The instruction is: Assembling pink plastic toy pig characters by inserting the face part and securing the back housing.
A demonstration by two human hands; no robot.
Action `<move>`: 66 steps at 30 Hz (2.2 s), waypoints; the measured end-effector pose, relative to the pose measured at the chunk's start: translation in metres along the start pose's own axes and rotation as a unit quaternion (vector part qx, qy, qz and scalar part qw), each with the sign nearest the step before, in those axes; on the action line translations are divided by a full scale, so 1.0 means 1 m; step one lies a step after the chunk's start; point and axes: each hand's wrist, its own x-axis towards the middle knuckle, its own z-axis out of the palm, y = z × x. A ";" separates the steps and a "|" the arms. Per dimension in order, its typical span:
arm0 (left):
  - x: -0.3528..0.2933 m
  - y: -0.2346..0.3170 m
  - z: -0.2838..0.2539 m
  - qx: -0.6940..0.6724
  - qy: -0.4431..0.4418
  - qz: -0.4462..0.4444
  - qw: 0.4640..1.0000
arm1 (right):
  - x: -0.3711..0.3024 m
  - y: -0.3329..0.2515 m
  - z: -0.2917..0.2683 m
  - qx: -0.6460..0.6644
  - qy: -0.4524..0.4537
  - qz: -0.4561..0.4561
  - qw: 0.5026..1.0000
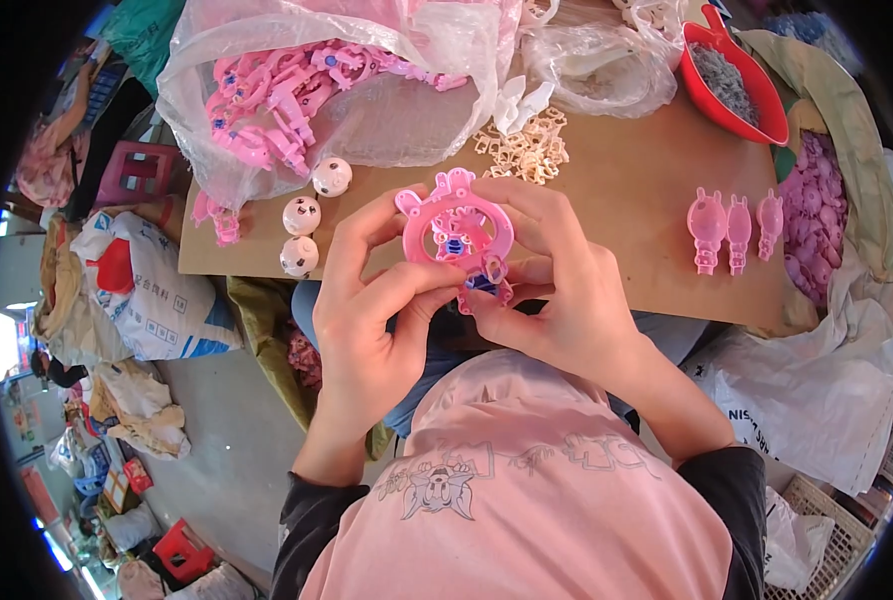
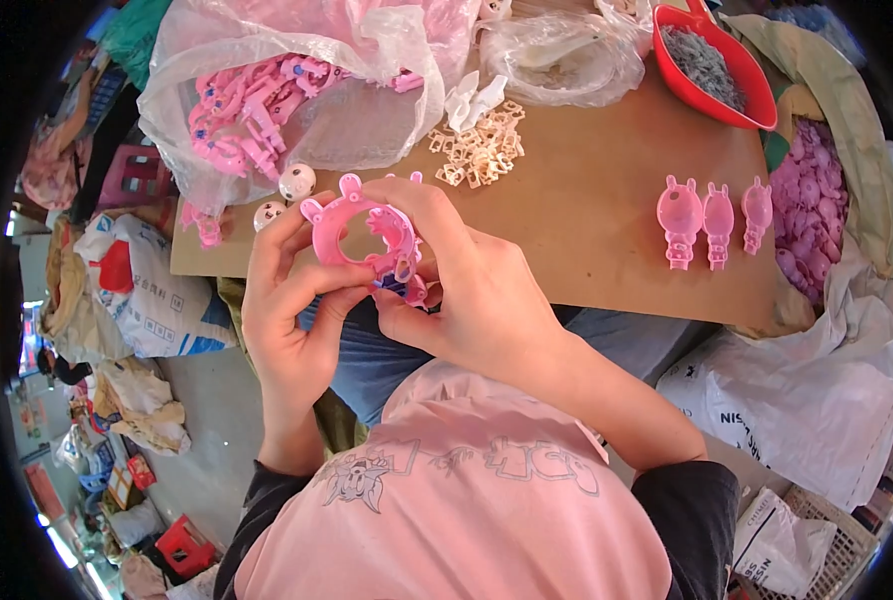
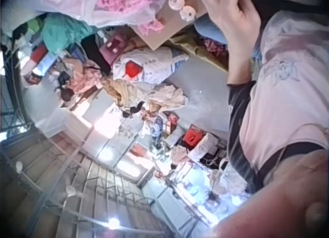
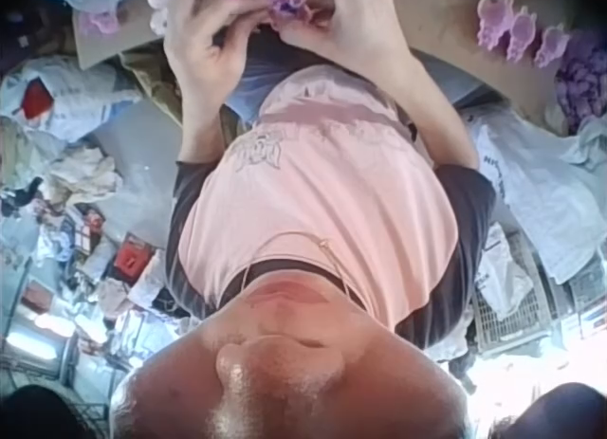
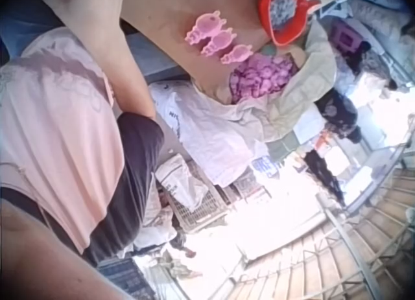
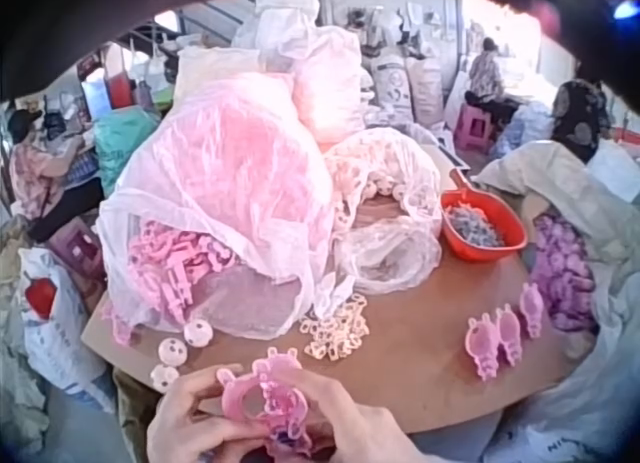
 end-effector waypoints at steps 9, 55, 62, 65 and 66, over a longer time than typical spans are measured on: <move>-0.003 -0.003 0.001 -0.043 0.032 -0.005 0.999 | 0.000 -0.002 0.000 -0.008 0.021 -0.042 0.999; -0.011 -0.008 0.006 -0.159 0.044 0.010 0.986 | -0.005 -0.004 0.007 0.044 0.050 -0.065 0.996; -0.011 -0.009 0.013 -0.305 0.150 -0.080 0.937 | -0.001 -0.005 0.005 0.117 0.077 -0.072 0.988; -0.006 0.003 0.017 -0.427 0.091 -0.162 0.885 | -0.002 -0.002 0.007 0.087 0.081 -0.090 0.989; -0.007 0.004 0.017 -0.427 0.091 -0.162 0.885 | -0.002 -0.002 0.007 0.087 0.081 -0.090 0.989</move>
